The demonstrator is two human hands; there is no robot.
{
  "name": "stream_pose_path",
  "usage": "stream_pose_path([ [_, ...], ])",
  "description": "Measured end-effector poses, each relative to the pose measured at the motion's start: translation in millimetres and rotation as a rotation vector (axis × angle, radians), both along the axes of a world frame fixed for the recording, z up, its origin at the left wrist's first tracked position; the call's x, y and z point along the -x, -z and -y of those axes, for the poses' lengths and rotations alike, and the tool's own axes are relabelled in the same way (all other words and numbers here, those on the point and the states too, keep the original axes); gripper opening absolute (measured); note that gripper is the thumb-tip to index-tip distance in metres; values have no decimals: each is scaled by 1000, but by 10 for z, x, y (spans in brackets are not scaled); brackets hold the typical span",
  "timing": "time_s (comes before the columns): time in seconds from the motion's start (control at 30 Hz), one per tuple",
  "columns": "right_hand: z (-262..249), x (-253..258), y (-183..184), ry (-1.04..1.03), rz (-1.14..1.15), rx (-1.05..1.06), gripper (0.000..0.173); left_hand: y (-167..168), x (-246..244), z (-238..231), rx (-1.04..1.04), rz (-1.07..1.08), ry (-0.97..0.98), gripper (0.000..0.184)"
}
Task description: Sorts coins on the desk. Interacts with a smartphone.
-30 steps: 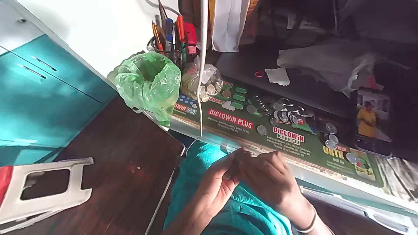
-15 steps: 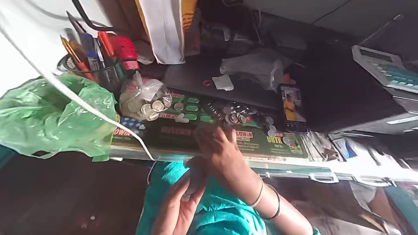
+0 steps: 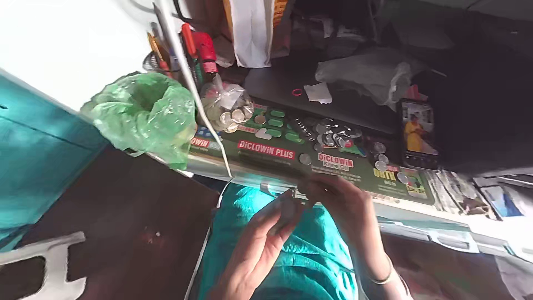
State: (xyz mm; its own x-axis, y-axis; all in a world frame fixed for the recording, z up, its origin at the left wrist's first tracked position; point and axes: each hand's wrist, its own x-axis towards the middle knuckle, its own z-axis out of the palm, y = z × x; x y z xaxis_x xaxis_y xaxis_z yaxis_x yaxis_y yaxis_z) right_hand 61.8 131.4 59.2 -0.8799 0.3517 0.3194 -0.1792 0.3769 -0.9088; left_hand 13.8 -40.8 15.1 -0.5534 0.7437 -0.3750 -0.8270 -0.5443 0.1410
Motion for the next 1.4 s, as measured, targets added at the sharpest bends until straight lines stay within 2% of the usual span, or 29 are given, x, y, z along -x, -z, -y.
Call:
stream_pose_path([
  [0.07,-41,-60,-3,-54,18,178,18,-68,-12,-11,35,-7,17,32],
  [0.2,-79,-135,2,-95,57,361,18,-126,-20,-13,38,-16,43,31],
  [0.3,-62,-154,3,-115,67,368,16,-149,-33,-6,56,-19,30,31],
  [0.37,-31,-170,-3,-93,77,164,13,-156,-41,-3,73,-33,20,31],
  [0.43,9,-177,17,-21,79,-187,11,-128,-47,5,58,-65,29,32],
  [0.5,47,-174,11,26,82,-434,14,-99,-51,3,43,-72,49,31],
  [0.63,5,-91,-87,59,60,-641,19,-54,-57,-2,1,-68,67,31],
  [0.7,-91,19,-117,131,23,-772,31,-48,-49,1,5,-87,71,33],
  [0.77,-201,119,-92,113,97,-911,51,-49,-44,-3,36,-77,69,33],
  [0.8,-229,155,-56,90,131,-963,54,-48,-35,-7,45,-66,69,33],
  [0.87,-216,165,31,79,124,-1030,50,-31,-14,-4,51,-43,67,33],
  [1.0,-188,40,230,103,-108,-1066,21,16,20,10,68,-12,28,32],
  [1.1,-220,-56,265,159,-238,-877,12,29,27,-11,66,11,2,33],
  [1.2,-265,-179,157,284,-183,-385,12,30,23,-34,80,19,3,31],
  [1.3,-388,-298,17,270,-150,235,15,78,16,-62,65,4,13,28],
  [1.33,-427,-327,-5,277,-156,354,17,93,12,-75,55,1,16,28],
  [1.4,-472,-370,-31,299,-160,466,18,85,3,-105,53,-3,27,27],
])
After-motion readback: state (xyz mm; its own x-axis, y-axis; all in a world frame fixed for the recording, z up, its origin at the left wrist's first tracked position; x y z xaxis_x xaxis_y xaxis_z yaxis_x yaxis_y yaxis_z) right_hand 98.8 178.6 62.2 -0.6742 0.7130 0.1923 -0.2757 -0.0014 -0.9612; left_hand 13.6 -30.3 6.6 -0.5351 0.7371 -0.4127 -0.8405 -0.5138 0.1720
